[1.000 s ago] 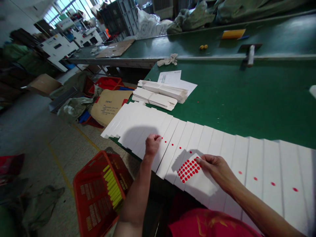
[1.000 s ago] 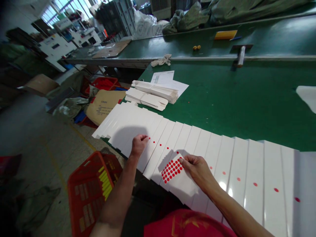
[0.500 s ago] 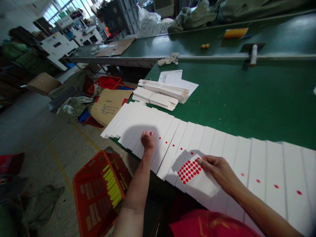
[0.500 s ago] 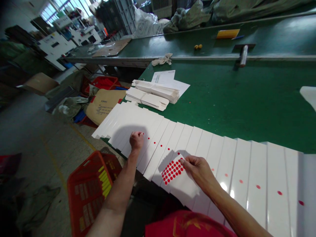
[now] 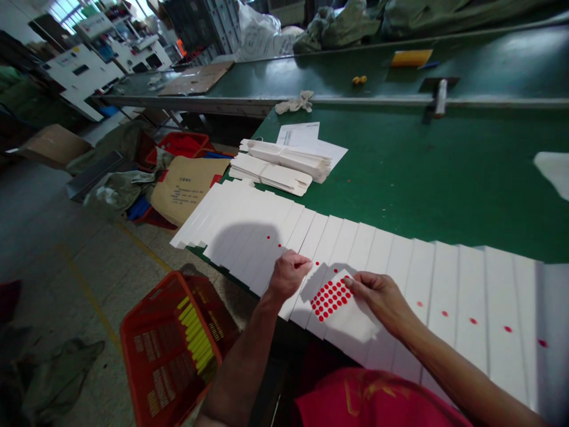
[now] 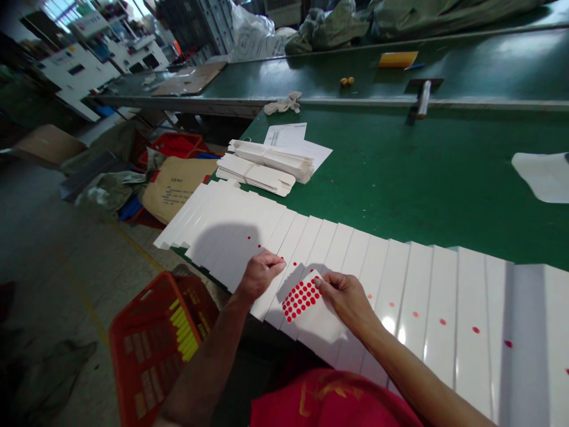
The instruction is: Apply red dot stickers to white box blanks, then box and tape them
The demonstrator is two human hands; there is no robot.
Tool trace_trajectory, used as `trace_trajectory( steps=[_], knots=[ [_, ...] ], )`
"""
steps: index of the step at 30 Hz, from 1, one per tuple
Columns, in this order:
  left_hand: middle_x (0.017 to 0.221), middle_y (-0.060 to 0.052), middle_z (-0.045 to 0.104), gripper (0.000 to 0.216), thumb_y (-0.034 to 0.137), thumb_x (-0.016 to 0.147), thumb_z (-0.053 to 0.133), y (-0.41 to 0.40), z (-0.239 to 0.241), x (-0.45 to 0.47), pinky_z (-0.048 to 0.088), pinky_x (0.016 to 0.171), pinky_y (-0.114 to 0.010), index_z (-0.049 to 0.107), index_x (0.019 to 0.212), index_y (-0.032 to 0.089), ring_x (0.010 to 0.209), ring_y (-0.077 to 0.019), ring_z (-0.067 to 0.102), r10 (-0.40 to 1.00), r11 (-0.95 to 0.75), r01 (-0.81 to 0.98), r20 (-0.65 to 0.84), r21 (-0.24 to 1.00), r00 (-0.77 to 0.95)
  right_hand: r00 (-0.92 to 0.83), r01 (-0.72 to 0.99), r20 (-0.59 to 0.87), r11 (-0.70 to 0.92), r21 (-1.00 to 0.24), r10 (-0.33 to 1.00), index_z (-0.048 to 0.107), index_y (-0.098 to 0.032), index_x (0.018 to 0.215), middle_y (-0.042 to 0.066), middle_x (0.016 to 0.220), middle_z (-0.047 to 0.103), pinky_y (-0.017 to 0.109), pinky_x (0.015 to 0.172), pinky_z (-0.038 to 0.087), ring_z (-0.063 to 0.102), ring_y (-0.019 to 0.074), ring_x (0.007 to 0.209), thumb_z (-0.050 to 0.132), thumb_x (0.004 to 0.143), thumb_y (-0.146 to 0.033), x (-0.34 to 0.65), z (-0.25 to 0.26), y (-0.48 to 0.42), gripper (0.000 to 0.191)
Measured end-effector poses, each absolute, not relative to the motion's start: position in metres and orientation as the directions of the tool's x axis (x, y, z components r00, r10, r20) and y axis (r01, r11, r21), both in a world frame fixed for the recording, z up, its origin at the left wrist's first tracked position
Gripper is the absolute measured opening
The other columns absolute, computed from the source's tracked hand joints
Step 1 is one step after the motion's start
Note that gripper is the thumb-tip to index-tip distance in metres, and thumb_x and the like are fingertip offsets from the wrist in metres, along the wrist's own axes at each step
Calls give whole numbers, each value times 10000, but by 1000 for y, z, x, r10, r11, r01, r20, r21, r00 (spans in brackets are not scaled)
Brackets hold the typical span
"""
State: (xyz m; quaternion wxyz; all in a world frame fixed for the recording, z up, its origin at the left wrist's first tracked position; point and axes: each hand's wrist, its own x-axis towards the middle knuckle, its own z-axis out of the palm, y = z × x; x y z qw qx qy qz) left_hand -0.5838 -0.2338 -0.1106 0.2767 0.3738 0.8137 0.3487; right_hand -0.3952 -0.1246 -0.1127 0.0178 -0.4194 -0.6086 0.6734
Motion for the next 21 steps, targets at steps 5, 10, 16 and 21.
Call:
trace_trajectory(
  steps=[5, 10, 16, 21],
  knots=[
    [774, -26, 653, 110, 199, 732, 644, -234, -103, -556, 456, 716, -244, 741, 771, 166, 744, -129, 581, 858, 444, 331, -289, 832, -426, -652, 490, -520, -217, -844, 552, 534, -165, 560, -28, 495, 464, 219, 429, 248, 359, 81, 458, 598, 724, -598, -397, -110, -125, 468],
    [724, -16, 617, 92, 175, 721, 634, -233, -103, -554, 438, 676, -238, 725, 710, 160, 718, -124, 564, 858, 432, 312, -278, 846, -433, -653, 484, -525, -232, -844, 546, 532, -166, 559, -32, 495, 456, 218, 431, 248, 353, 79, 457, 601, 726, -584, -398, -110, -126, 455],
    [694, -6, 600, 95, 148, 720, 607, -233, -104, -548, 420, 665, -232, 675, 653, 150, 693, -115, 554, 862, 388, 306, -225, 869, -454, -664, 478, -510, -214, -852, 547, 517, -165, 549, -34, 484, 442, 217, 435, 245, 347, 77, 457, 602, 741, -575, -399, -113, -126, 461],
    [715, -20, 656, 101, 210, 746, 616, -237, -123, -589, 441, 658, -228, 679, 710, 141, 681, -120, 583, 742, 470, 253, -222, 846, -633, -658, 487, -539, -249, -837, 525, 532, -174, 570, -14, 492, 507, 220, 420, 269, 404, 94, 444, 606, 733, -591, -398, -112, -126, 454]
  ],
)
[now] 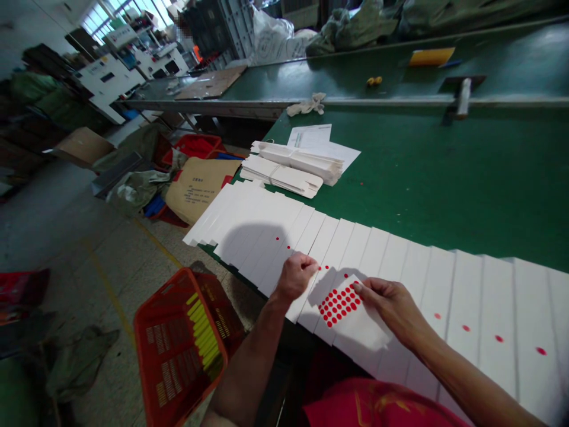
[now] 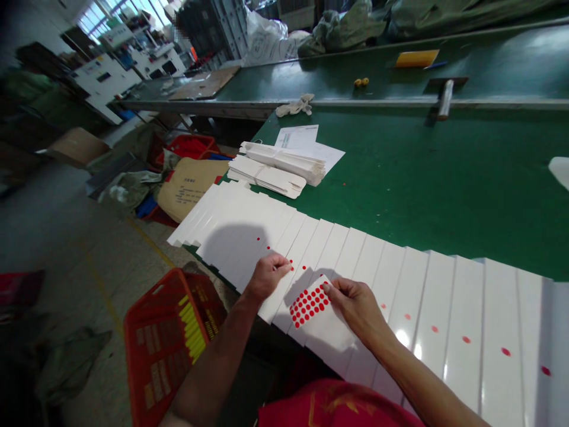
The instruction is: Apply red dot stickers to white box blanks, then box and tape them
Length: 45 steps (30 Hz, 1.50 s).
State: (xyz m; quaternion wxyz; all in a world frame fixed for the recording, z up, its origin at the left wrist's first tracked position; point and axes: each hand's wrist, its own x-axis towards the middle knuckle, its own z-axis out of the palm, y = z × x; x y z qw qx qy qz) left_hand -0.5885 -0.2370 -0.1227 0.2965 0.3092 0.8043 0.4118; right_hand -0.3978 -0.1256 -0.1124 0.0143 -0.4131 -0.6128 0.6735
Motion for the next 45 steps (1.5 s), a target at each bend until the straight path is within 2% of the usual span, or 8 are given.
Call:
trace_trajectory(
  steps=[6, 19, 26, 32, 35, 38, 40, 45],
  knots=[
    [785, -70, 709, 160, 229, 780, 587, -248, -151, -689, 458, 680, -241, 704, 800, 121, 713, -147, 628, 380, 711, 222, -99, 667, -920, -656, 489, -581, -315, -813, 481, 583, -172, 597, 1, 497, 567, 222, 416, 305, 470, 115, 435, 630, 716, -600, -397, -112, -127, 447],
    [940, -109, 672, 166, 223, 822, 544, -242, -175, -711, 436, 833, -325, 695, 810, 157, 924, -225, 606, 306, 874, 290, 22, 390, -952, -646, 506, -567, -270, -819, 511, 632, -159, 623, 4, 485, 565, 218, 401, 309, 464, 110, 420, 620, 716, -628, -401, -106, -125, 478],
    [1107, -140, 602, 228, 221, 818, 568, -240, -156, -691, 410, 895, -402, 617, 1029, 151, 1070, -281, 536, 250, 914, 275, 122, 297, -961, -631, 519, -601, -309, -797, 490, 594, -162, 613, 1, 496, 568, 219, 402, 295, 458, 104, 415, 637, 714, -613, -397, -107, -122, 464],
    [789, -61, 664, 249, 315, 861, 526, -257, -113, -635, 452, 768, -292, 683, 794, 133, 820, -194, 612, 417, 718, 237, -131, 655, -899, -634, 425, -560, -365, -828, 533, 584, -171, 629, -9, 498, 560, 213, 386, 259, 423, 88, 402, 661, 733, -561, -389, -93, -123, 411],
    [823, -47, 682, 344, 423, 757, 672, -267, -90, -578, 472, 727, -258, 701, 920, 122, 794, -163, 616, 647, 441, -49, -355, 896, -675, -637, 366, -521, -371, -853, 569, 586, -179, 620, -21, 487, 546, 214, 382, 261, 424, 93, 404, 680, 711, -555, -383, -79, -124, 398],
    [1044, -98, 665, 705, 321, 555, 847, -272, -72, -524, 500, 756, -273, 599, 1184, 122, 891, -180, 625, 706, 315, -337, -457, 887, -541, -646, 314, -487, -376, -872, 588, 582, -182, 599, -28, 482, 541, 213, 380, 269, 426, 94, 403, 697, 687, -557, -374, -69, -126, 402],
    [985, -97, 677, 841, 264, 508, 868, -271, -65, -497, 510, 700, -271, 525, 1260, 111, 812, -173, 643, 696, 284, -448, -504, 848, -512, -667, 281, -466, -383, -880, 581, 574, -177, 582, -29, 481, 540, 207, 381, 274, 427, 88, 404, 715, 681, -536, -366, -66, -128, 398],
    [810, -59, 699, 787, 218, 530, 846, -265, -51, -460, 502, 636, -254, 516, 1233, 89, 655, -144, 644, 610, 197, -510, -512, 837, -604, -761, 159, -453, -543, -825, 465, 667, -171, 845, 20, 678, 675, 228, 483, 439, 585, 141, 535, 758, 689, -444, -341, -66, -127, 328]
  ],
)
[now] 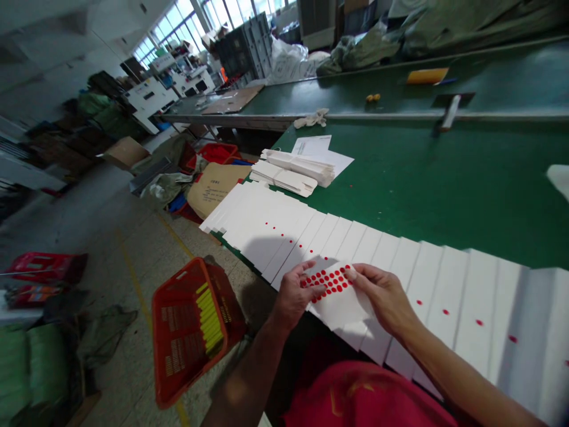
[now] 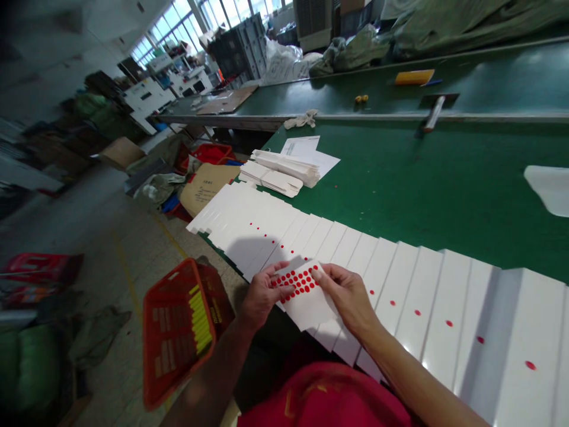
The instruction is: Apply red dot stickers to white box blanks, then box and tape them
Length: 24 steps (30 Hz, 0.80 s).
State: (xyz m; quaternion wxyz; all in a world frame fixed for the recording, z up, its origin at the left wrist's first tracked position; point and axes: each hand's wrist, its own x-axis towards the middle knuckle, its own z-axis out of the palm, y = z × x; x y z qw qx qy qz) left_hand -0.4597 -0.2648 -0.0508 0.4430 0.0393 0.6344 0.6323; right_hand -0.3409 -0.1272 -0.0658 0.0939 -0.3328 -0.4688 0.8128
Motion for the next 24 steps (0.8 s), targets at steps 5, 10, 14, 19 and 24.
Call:
trace_trajectory(
  steps=[5, 10, 14, 19, 24],
  knots=[
    [854, -89, 721, 774, 272, 563, 841, -261, -39, -431, 515, 659, -268, 491, 1232, 100, 691, -169, 668, 504, 28, -477, -425, 879, -752, -883, 84, -364, -664, -743, 296, 614, -158, 1158, 111, 995, 712, 339, 744, 536, 671, 240, 821, 817, 634, -391, -318, -56, -124, 609],
    [903, -77, 714, 746, 316, 603, 831, -257, -33, -406, 519, 664, -255, 498, 1248, 144, 740, -168, 670, 503, 74, -321, -313, 944, -806, -901, 130, -358, -636, -761, 245, 691, -137, 955, 96, 833, 733, 308, 668, 535, 667, 208, 667, 800, 663, -392, -308, -42, -128, 402],
    [852, -58, 705, 771, 322, 609, 831, -254, -27, -401, 518, 647, -244, 482, 1270, 133, 701, -149, 658, 548, 83, -324, -315, 942, -775, -865, 110, -405, -674, -730, 297, 699, -158, 921, 76, 794, 737, 302, 608, 534, 659, 197, 604, 827, 621, -381, -306, -37, -127, 395],
    [866, -78, 712, 800, 314, 609, 832, -250, -29, -409, 514, 633, -243, 456, 1284, 106, 657, -131, 639, 619, 103, -351, -336, 931, -710, -831, 53, -407, -676, -735, 378, 716, -136, 851, 77, 748, 735, 297, 607, 532, 665, 201, 602, 847, 588, -374, -309, -35, -125, 378],
    [789, -48, 708, 787, 337, 601, 830, -247, -46, -433, 512, 661, -248, 501, 1276, 99, 677, -140, 648, 714, 125, -402, -363, 907, -599, -758, 26, -464, -690, -723, 458, 709, -123, 800, 84, 727, 731, 276, 570, 518, 660, 190, 585, 850, 592, -311, -322, -46, -120, 314]
  ],
)
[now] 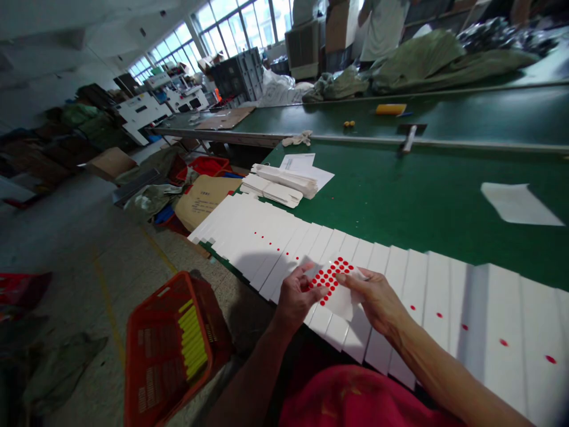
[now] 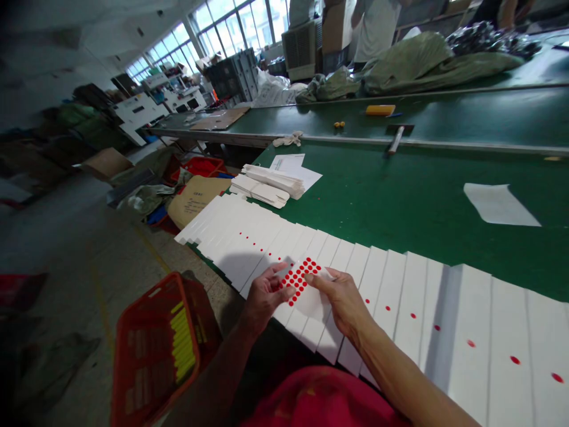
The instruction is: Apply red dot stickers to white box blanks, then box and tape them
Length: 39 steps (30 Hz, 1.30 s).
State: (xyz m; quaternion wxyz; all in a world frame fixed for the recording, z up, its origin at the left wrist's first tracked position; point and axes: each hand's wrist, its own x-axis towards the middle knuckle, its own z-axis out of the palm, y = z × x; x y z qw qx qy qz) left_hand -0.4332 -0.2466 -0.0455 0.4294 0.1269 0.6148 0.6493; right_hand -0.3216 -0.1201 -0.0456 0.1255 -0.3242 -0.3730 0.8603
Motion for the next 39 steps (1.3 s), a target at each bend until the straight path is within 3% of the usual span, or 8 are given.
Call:
trace_trajectory(
  steps=[4, 9, 24, 31, 34, 39],
  knots=[
    [899, -82, 728, 477, 397, 696, 746, -246, -56, -459, 515, 765, -269, 677, 1070, 109, 816, -170, 667, 672, 154, -289, -315, 945, -670, -706, 40, -509, -690, -722, 492, 702, -135, 786, 70, 738, 733, 292, 585, 525, 670, 205, 611, 858, 574, -304, -336, -54, -120, 312],
    [828, -58, 736, 263, 326, 728, 701, -252, -55, -478, 511, 704, -240, 734, 905, 135, 741, -149, 660, 657, 197, -203, -283, 959, -699, -697, 89, -532, -678, -729, 480, 704, -142, 788, 62, 722, 733, 305, 567, 528, 673, 221, 613, 859, 572, -309, -356, -56, -129, 314],
    [660, -1, 651, 159, 287, 762, 618, -272, -66, -514, 431, 569, -216, 691, 780, 146, 595, -110, 553, 615, 290, -39, -218, 956, -758, -711, 122, -556, -704, -700, 430, 704, -158, 765, 55, 672, 727, 295, 502, 517, 675, 231, 584, 844, 594, -254, -402, -59, -153, 242],
    [709, -1, 627, 112, 202, 792, 556, -274, -73, -537, 445, 632, -223, 638, 731, 158, 661, -115, 569, 627, 312, 192, -49, 931, -777, -685, 158, -580, -688, -709, 440, 691, -149, 738, 64, 675, 728, 283, 473, 510, 663, 219, 536, 853, 567, -262, -426, -62, -152, 261],
    [756, -15, 636, 129, 236, 822, 549, -278, -91, -579, 457, 637, -219, 636, 774, 155, 694, -119, 587, 542, 347, 259, 32, 901, -840, -661, 209, -610, -674, -709, 437, 694, -143, 755, 79, 709, 735, 287, 489, 522, 673, 228, 558, 852, 564, -258, -434, -65, -150, 274],
    [830, -59, 637, 106, 194, 795, 576, -283, -130, -685, 475, 764, -261, 664, 767, 142, 794, -150, 601, 330, 622, 307, 115, 720, -937, -665, 248, -642, -699, -671, 381, 703, -169, 778, 81, 751, 740, 305, 525, 538, 685, 248, 608, 831, 596, -239, -440, -74, -148, 233]
  ],
)
